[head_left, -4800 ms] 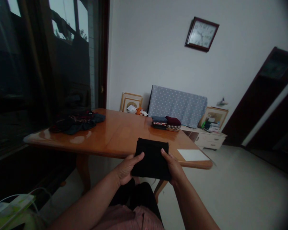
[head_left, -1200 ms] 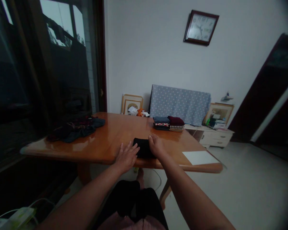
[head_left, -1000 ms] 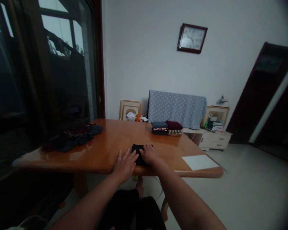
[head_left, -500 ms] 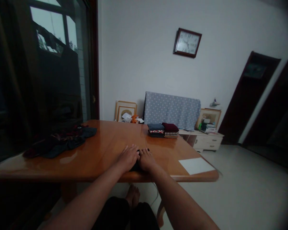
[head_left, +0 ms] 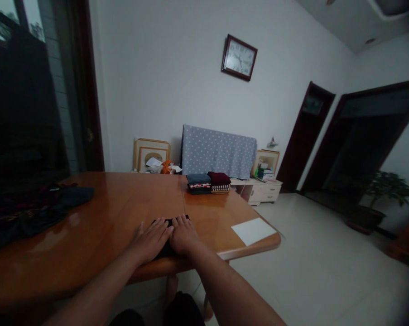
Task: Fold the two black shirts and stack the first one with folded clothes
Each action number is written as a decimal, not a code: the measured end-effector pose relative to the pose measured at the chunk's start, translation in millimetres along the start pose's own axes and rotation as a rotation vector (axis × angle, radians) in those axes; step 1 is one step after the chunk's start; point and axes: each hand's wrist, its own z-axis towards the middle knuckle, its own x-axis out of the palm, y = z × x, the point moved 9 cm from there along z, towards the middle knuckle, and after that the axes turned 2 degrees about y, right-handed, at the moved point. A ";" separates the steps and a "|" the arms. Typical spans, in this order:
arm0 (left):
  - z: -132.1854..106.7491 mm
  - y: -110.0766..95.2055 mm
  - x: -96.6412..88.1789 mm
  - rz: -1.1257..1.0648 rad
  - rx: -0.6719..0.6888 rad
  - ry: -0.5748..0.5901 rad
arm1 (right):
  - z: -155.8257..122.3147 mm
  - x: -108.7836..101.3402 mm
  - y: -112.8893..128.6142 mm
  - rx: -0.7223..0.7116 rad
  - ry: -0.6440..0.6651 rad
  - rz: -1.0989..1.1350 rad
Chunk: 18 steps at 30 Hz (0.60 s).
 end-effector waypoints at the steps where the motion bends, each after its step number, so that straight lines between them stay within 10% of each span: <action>1: 0.6 0.3 0.7 0.002 -0.003 0.008 | 0.6 0.0 -0.3 0.002 0.001 -0.001; 18: -11.0 -6.7 -6.6 -0.047 -0.034 -0.021 | -0.6 3.9 -3.6 0.012 -0.019 0.001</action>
